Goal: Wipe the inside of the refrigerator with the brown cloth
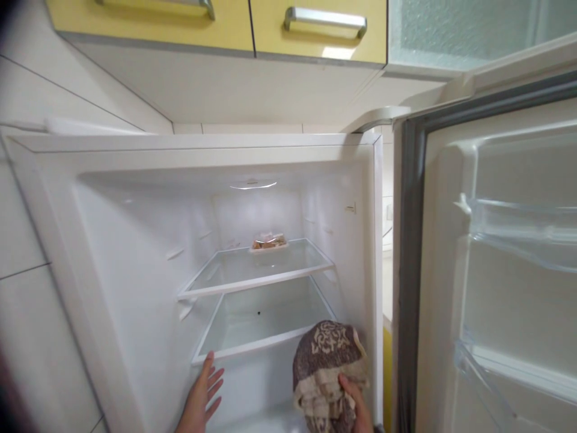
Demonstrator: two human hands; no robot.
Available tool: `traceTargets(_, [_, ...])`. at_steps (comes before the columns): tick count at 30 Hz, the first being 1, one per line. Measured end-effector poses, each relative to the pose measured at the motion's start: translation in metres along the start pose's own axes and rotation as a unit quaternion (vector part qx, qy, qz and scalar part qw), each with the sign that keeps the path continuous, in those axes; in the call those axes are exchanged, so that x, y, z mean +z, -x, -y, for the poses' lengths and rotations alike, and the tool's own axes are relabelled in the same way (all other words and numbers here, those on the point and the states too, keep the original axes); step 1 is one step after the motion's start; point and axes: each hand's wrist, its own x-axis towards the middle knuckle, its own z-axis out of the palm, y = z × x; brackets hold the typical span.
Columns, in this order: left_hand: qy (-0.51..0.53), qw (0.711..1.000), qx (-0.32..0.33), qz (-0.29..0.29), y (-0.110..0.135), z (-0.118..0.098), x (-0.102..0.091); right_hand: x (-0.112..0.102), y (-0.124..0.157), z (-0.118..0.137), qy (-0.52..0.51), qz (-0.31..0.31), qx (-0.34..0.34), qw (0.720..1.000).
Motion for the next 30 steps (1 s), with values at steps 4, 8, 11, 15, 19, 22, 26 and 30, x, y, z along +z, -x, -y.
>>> traceTargets(4, [0.004, 1.000, 0.009, 0.005, 0.001, 0.001, 0.000, 0.004, -0.015, 0.047, 0.147, 0.003, -0.119, 0.982])
traceTargets(8, [0.004, 1.000, 0.025, 0.006, 0.003, 0.001, 0.000, 0.051, -0.045, 0.070, 0.426, 0.193, -0.214, 0.858])
traceTargets(11, [0.004, 1.000, 0.021, -0.003, 0.001, 0.001, 0.000, 0.086, -0.066, 0.066, 0.567, 0.275, -0.152, 0.761])
traceTargets(15, [0.000, 1.000, 0.004, -0.011, -0.005, -0.001, 0.000, 0.105, -0.084, 0.066, 0.595, 0.300, -0.094, 0.739])
traceTargets(19, [-0.009, 1.000, 0.002, -0.015, -0.008, 0.001, 0.002, 0.102, -0.089, 0.075, 0.566, 0.328, -0.069, 0.753])
traceTargets(22, [0.014, 1.000, -0.004, -0.014, -0.005, 0.005, 0.007, 0.100, -0.088, 0.078, 0.539, 0.315, -0.072, 0.778])
traceTargets(26, [0.085, 0.996, -0.037, 0.015, 0.002, 0.014, 0.016, 0.099, -0.087, 0.079, 0.510, 0.311, -0.075, 0.798])
traceTargets(30, [0.079, 0.994, -0.042, 0.070, 0.009, 0.023, 0.022, 0.091, -0.090, 0.086, 0.469, 0.329, -0.051, 0.818])
